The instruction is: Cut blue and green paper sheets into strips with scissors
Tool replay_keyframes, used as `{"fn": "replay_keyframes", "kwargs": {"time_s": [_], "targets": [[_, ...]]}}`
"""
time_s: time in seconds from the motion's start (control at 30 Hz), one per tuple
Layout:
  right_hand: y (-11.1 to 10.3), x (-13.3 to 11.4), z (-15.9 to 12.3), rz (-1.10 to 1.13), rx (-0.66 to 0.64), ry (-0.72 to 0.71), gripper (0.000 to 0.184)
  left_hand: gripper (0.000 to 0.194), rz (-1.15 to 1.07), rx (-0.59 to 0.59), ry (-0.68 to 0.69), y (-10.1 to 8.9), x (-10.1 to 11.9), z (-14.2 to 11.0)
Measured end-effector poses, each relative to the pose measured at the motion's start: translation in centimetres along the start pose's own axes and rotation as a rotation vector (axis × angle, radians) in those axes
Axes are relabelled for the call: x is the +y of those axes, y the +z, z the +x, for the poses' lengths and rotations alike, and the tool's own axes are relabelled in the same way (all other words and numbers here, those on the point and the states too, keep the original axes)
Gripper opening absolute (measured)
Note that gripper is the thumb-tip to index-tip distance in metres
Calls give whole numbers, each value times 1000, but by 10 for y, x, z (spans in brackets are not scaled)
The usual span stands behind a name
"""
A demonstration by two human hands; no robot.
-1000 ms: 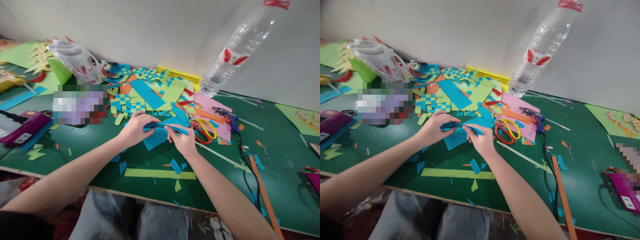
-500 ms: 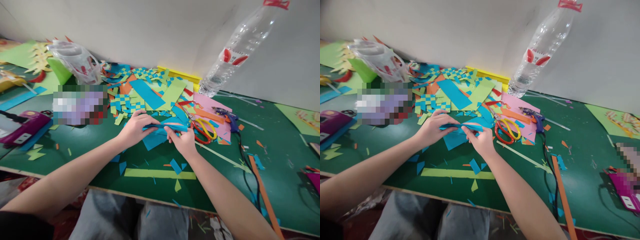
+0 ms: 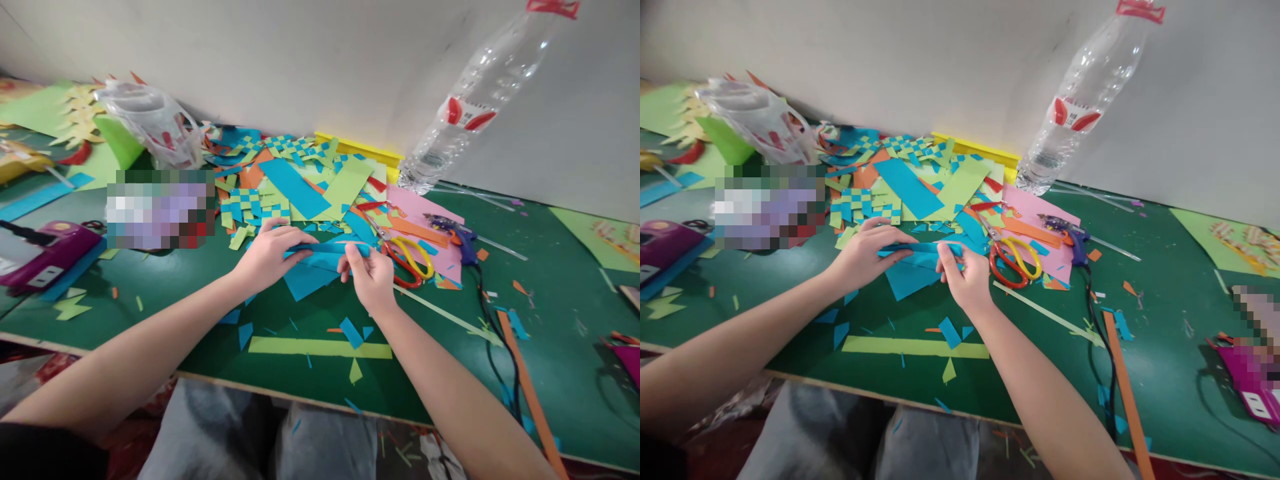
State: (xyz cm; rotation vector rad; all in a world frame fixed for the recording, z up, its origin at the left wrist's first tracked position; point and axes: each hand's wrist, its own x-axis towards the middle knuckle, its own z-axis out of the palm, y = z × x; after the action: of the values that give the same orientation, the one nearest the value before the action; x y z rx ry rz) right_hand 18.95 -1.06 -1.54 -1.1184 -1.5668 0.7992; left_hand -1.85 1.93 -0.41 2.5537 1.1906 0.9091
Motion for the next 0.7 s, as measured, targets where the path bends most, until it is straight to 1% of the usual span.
{"fn": "replay_keyframes", "kwargs": {"time_s": [0.07, 0.23, 0.33, 0.43, 0.53, 0.7], "targets": [[0, -1, 0, 30, 21, 0, 37, 13, 9, -6, 3, 0, 0, 0], [0, -2, 1, 7, 17, 20, 39, 15, 45, -13, 11, 1, -1, -1], [-1, -2, 1, 12, 37, 23, 39, 17, 71, -18, -4, 2, -2, -1], [-1, -3, 1, 18, 77, 13, 39, 17, 88, -12, -16, 2, -4, -1], [-1, -4, 3, 32, 146, 19, 39, 18, 101, -14, -36, 2, -7, -1], [-4, -2, 8, 45, 240, 48, 45, 20, 110, -6, -66, 2, -10, -1]]}}
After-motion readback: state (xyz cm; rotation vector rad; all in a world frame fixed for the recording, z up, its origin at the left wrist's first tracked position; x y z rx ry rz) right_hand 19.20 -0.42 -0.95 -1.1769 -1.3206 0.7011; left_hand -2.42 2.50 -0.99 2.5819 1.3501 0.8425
